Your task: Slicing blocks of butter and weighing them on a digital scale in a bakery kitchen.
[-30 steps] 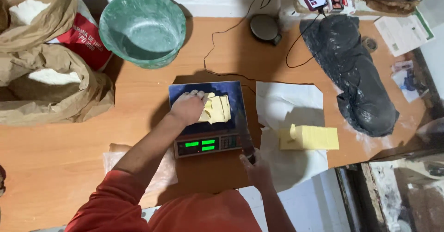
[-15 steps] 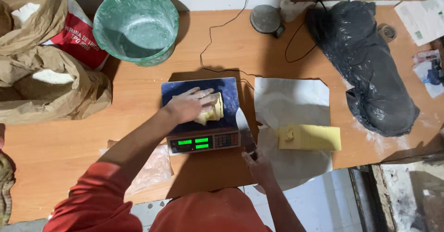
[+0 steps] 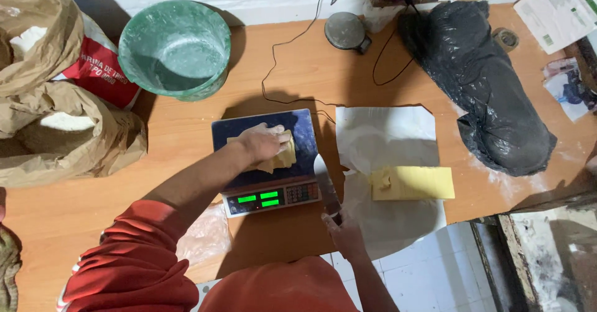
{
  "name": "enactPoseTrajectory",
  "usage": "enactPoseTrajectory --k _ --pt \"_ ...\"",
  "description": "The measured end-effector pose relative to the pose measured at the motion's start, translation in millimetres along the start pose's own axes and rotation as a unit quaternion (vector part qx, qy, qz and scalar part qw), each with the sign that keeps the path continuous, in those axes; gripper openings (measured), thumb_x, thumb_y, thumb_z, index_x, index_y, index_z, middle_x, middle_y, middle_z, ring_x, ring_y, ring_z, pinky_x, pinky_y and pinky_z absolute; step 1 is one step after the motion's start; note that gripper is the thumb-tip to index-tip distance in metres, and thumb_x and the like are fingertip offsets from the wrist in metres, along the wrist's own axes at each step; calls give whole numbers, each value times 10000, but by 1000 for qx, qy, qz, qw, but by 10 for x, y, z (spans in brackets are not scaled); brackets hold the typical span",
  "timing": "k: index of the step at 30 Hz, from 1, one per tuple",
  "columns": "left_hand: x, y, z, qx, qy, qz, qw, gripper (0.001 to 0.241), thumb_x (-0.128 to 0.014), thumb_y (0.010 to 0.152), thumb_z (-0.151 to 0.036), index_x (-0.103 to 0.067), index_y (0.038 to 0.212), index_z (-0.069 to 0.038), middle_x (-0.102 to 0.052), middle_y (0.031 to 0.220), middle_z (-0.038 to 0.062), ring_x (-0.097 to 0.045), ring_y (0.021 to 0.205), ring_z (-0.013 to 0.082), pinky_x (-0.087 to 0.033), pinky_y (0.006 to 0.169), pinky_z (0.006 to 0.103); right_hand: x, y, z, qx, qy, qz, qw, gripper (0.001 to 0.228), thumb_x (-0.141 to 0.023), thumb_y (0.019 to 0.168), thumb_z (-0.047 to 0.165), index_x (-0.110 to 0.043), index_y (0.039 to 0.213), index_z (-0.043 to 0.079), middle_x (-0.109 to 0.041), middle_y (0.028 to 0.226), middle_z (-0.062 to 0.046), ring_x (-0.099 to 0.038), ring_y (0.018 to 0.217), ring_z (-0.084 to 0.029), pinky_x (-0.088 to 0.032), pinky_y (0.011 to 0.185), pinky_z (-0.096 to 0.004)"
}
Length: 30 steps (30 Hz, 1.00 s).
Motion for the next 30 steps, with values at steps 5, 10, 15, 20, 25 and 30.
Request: enactPoseTrajectory --k 5,10,15,20,25,30 --pt "96 -231 129 -39 -28 -148 988 424 -658 829 -217 -646 1248 -155 -581 1366 37 -545 1326 280 -528 921 454 -65 -48 141 25 -34 -16 999 283 -700 942 307 -660 1096 73 -631 695 -17 -593 579 -121 -492 544 -330" --pt "99 -855 496 166 -301 -109 933 509 -838 846 -370 -603 1210 -101 -611 1275 121 -619 1178 328 -532 977 443 -167 -67 273 -18 0 -18 1000 298 -691 932 294 -634 1153 102 -633 676 -43 -594 572 -150 -488 546 -353" --pt "-155 -984 627 291 -613 -151 719 865 -914 569 -365 -550 1269 -11 -716 1262 189 -712 1153 294 -543 1011 378 -257 35 300 29 6 8 1000 275 -687 964 317 -639 1082 73 -629 716 -29 -603 606 -127 -501 562 -341" --pt "81 -626 296 286 -354 -86 887 838 -886 734 -426 -493 1332 10 -474 1447 216 -515 1291 402 -460 1017 501 -329 -97 743 -14 -23 70 997 264 -684 957 333 -643 1037 84 -633 694 -47 -616 570 -135 -503 546 -336" --pt "360 -674 147 303 -289 36 907 792 -791 851 -443 -464 1421 -1 -483 1459 172 -447 1416 334 -450 1113 478 -426 -294 969 -96 -70 149 982 304 -660 981 358 -597 1007 62 -628 665 -72 -638 547 -153 -514 530 -344" --pt "356 -692 90 287 -237 60 926 1085 -878 722 -396 -293 1553 -17 -453 1470 142 -421 1408 305 -423 1110 441 -539 -314 1087 -107 -128 169 971 316 -617 998 383 -567 1018 72 -621 676 -48 -655 567 -159 -533 533 -356"
Point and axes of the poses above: each hand's wrist, its own y-axis towards the middle knuckle, its own x-axis out of the back of the hand, z = x × y, the point moved 5 cm from there along y, towards the middle knuckle
